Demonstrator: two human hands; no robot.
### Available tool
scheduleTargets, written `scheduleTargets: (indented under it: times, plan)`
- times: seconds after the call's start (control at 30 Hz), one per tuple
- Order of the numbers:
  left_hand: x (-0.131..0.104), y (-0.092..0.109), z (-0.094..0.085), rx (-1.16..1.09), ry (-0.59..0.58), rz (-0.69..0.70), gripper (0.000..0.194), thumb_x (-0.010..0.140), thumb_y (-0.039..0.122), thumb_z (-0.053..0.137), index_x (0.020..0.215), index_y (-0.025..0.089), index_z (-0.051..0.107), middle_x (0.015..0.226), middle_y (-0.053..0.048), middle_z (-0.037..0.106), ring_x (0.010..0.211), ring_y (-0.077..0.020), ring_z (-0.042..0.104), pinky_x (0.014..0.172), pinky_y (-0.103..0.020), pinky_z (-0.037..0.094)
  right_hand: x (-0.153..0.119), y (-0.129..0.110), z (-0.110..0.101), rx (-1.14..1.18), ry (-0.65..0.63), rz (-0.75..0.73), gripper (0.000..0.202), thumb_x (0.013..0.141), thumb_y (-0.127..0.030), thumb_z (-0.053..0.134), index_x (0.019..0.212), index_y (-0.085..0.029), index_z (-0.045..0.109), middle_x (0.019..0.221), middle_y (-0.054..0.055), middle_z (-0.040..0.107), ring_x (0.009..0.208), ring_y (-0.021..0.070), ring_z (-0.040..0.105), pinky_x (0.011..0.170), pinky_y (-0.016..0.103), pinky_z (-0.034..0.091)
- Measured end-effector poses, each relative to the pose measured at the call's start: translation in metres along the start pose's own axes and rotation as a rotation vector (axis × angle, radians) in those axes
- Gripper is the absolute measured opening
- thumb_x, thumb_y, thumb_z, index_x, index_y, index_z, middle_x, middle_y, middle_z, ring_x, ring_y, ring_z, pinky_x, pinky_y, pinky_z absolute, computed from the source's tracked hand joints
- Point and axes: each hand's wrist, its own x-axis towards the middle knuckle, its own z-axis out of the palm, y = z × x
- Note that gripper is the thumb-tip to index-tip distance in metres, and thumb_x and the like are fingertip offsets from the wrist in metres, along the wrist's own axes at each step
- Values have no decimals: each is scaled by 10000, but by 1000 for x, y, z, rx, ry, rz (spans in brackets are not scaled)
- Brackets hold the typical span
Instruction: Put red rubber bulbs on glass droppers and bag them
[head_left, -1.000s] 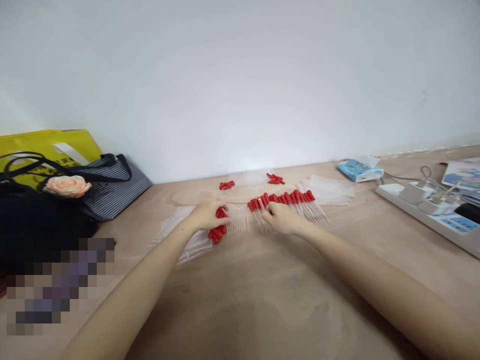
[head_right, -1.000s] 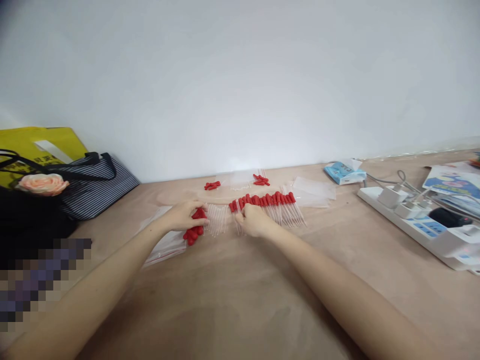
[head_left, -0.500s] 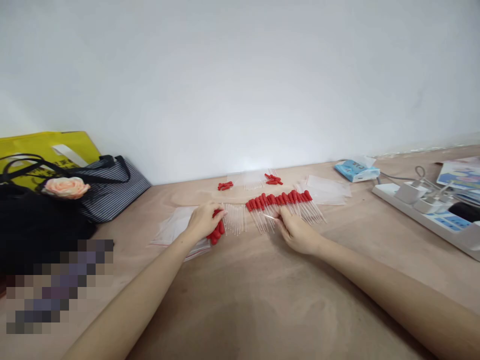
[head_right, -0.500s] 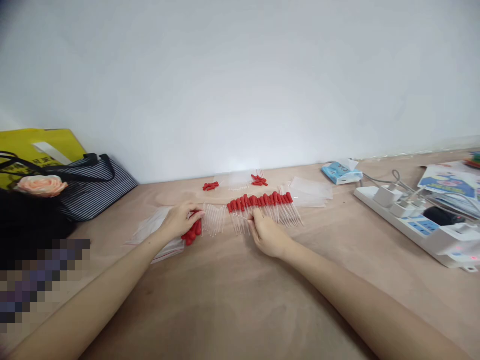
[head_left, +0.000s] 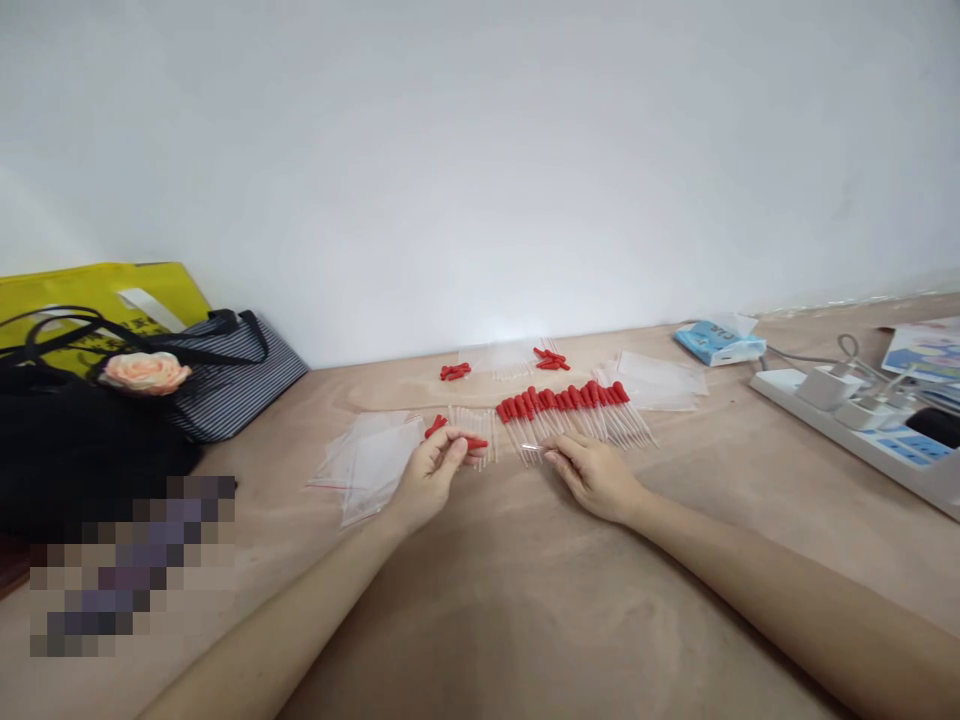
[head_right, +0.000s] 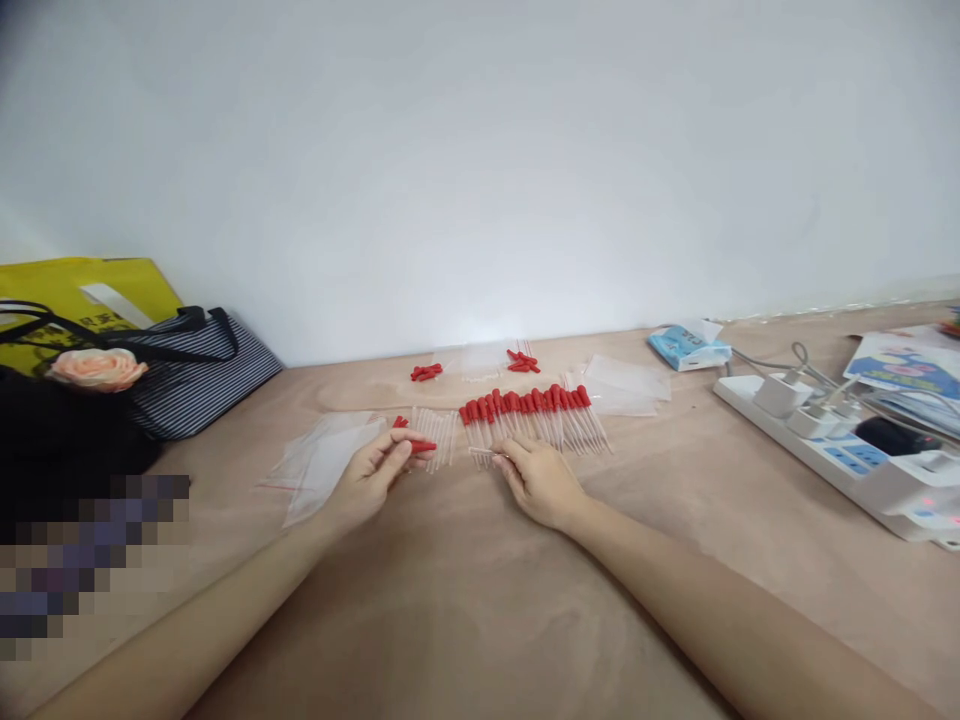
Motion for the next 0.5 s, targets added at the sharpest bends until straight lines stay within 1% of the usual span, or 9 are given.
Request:
scheduleTargets:
  times: [0.07,0.1,0.2,0.27,0.33,0.4,0.5]
  plan:
    - [-4,-2,7,-79,-31,-22,196,745,321,528,815,142,568,830,-43,626,778,-141,597,748,-276,470,-1,-1,0,-20,9,-26,196,865,-218,341,936,-190,522,817,42,591,730,154,529,633,266,376]
    - [-6,-4,9,-87,-28,-30,174,738,304,534,790,141,570,825,-43,629,784,-144,598,759,-281,468,-1,-2,0,-29,10,-37,199,864,-217,345,938,-188,527,805,41,589,730,153,526,636,267,372]
    - [-8,-11,14,-15,-10,-27,137,701,265,585,729,141,536,804,-43,631,760,-148,603,718,-274,481,-1,-3,-1,-55,16,-62,203,867,-238,358,927,-189,546,764,30,583,710,145,517,635,267,350]
    - [-9,-16,16,33,-26,4,160,689,241,607,772,150,505,812,-42,625,761,-152,610,694,-270,493,-1,-4,-1,-72,21,-81,212,871,-254,360,904,-191,560,740,23,582,691,136,512,638,267,332]
    - [-11,-18,17,99,-50,58,198,721,229,577,887,159,494,872,-55,618,804,-161,612,704,-283,501,-2,-5,-1,-102,30,-105,218,871,-262,367,894,-189,571,726,24,583,682,134,509,640,271,310]
    - [-12,-18,18,249,-69,142,257,760,224,532,1007,167,495,989,-83,598,898,-179,593,764,-318,492,-3,-6,0,-141,47,-129,215,864,-263,382,906,-185,578,724,28,584,685,137,506,644,278,289]
    - [-13,-16,18,506,-91,308,260,796,218,483,1045,175,544,1116,-102,557,1018,-200,539,871,-363,442,-4,-8,0,-178,77,-162,205,853,-260,403,914,-184,584,729,29,588,687,138,497,674,289,275]
